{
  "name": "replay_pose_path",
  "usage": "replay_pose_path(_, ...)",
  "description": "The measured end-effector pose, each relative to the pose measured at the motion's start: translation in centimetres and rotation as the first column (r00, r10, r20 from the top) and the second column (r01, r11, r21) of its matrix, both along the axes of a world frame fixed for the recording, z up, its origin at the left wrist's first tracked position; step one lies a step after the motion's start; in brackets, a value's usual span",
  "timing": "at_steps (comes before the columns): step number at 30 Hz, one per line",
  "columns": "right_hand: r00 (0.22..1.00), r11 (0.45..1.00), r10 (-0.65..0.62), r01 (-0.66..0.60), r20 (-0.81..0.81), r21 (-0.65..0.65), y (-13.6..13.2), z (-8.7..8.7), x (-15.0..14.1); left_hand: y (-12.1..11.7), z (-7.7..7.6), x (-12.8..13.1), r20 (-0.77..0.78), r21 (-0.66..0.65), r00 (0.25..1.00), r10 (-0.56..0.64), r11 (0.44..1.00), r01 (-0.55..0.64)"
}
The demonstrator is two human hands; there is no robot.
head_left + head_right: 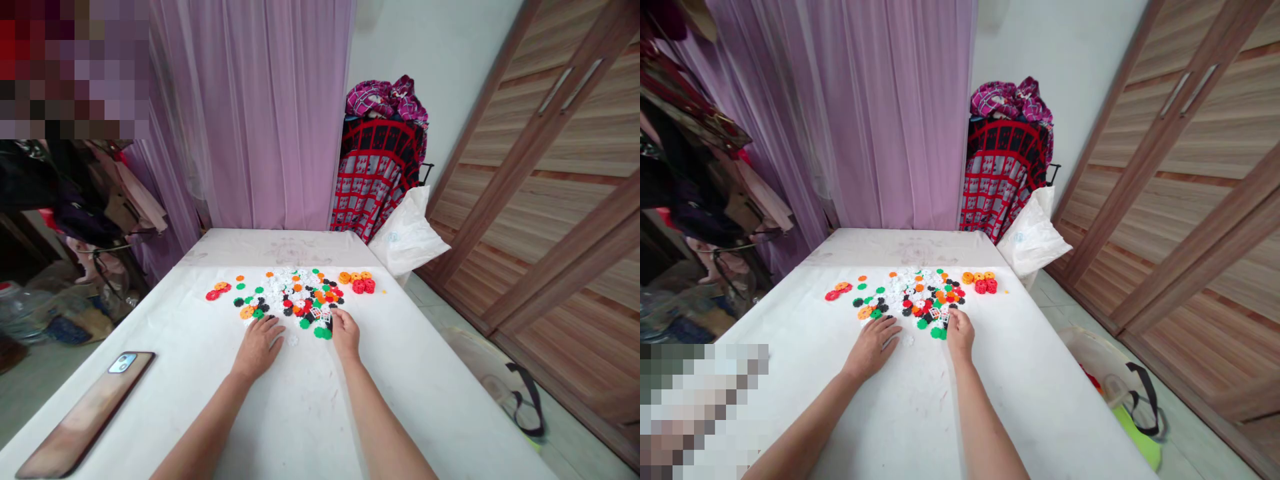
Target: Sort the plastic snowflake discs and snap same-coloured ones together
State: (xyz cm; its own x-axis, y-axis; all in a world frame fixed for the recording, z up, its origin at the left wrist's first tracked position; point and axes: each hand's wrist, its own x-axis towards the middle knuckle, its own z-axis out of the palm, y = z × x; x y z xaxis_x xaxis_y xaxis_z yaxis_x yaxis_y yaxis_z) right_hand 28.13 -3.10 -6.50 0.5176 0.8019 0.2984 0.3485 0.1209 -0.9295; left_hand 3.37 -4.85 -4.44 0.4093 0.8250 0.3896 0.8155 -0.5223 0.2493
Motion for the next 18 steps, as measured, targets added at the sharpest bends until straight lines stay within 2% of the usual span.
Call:
replay_pose_path(4,0.999,1.0,0.019,-0.019,-0.037,-0.004,-0.3,0.2,-0.1,-0.5,0.4,0.1,-0.018,0.0,1.0,0.012,1.0,-0.012)
replay_pose_path(6,0.998,1.0,0.018,-0.019,-0.064,-0.011,-0.2,0.2,0.0,-0.9,0.8,0.3,-0.067,-0.009,0.994,-0.082,0.997,0.081)
replay_pose_path(8,0.996,1.0,0.01,-0.012,-0.091,-0.02,-0.1,0.2,0.1,-1.3,1.1,0.5,-0.135,-0.047,0.964,-0.228,0.973,0.224)
replay_pose_path(10,0.993,1.0,0.002,-0.006,-0.116,-0.028,0.0,0.2,0.1,-1.5,1.3,0.7,-0.18,-0.085,0.94,-0.291,0.956,0.28)
replay_pose_path(12,0.99,0.999,0.0,-0.005,-0.14,-0.035,0.0,0.1,0.1,-1.5,1.1,0.9,-0.199,-0.091,0.947,-0.252,0.967,0.238)
replay_pose_path(15,0.985,0.999,0.003,-0.011,-0.174,-0.043,0.0,0.0,0.1,-1.2,0.5,1.3,-0.19,-0.051,0.978,-0.085,0.996,0.076)
replay_pose_path(18,0.979,0.999,-0.006,-0.001,-0.205,-0.037,0.0,0.0,0.1,-0.9,0.0,1.6,-0.164,-0.028,0.984,0.075,0.996,-0.08)
